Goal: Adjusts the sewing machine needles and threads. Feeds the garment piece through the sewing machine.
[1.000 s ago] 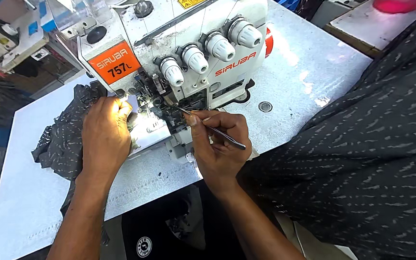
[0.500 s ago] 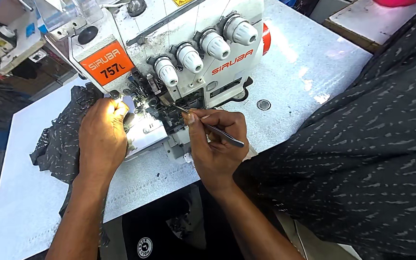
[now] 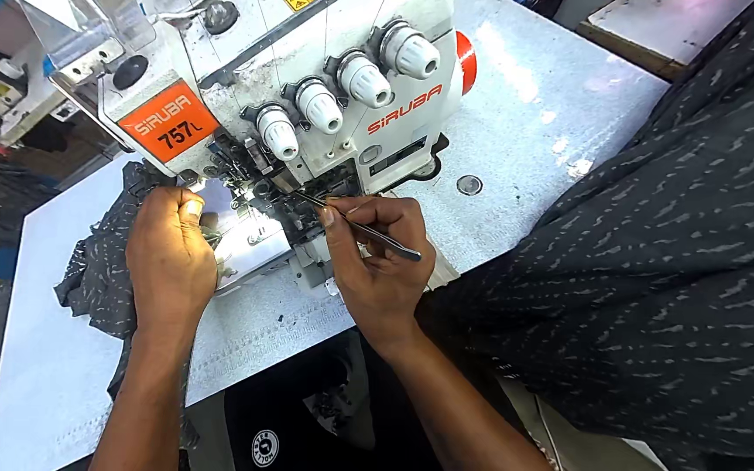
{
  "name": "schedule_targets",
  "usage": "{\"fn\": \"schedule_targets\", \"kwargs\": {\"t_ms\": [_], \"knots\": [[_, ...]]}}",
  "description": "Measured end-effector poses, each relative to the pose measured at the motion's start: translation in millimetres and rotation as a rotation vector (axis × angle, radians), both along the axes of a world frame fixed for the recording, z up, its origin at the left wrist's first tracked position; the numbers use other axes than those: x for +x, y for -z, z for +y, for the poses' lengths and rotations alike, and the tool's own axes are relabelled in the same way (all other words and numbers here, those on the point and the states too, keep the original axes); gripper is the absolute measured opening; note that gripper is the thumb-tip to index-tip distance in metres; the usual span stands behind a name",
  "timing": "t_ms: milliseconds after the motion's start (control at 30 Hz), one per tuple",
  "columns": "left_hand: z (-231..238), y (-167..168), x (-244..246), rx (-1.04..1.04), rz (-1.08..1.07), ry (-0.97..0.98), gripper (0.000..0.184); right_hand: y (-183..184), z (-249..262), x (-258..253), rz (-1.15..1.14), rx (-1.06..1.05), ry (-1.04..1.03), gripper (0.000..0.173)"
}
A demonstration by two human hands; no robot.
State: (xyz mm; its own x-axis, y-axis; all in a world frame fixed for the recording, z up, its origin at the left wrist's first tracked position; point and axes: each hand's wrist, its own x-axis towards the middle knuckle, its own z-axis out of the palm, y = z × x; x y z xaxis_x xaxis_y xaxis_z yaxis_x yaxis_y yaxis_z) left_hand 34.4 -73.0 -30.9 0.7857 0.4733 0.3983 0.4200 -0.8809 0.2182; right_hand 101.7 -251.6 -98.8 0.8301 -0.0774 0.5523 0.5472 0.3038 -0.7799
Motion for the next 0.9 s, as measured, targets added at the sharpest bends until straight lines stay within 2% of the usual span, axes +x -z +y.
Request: {"fn": "schedule_targets", "kwargs": {"t_ms": [233, 767, 900], "knots": [[0, 0, 2, -0.017, -0.008, -0.034, 0.031, 3, -1, -2, -0.017, 0.058, 0.005, 0.020], [3, 7, 0, -0.070, -0.120, -0.021, 0.024, 8, -3, 0, -0.138, -0.023, -0.064, 0.011], [6, 10, 2, -0.176, -0.158, -0.041, 0.020, 11, -5, 0, -0.115, 0.043, -0.002, 0.012]]}}
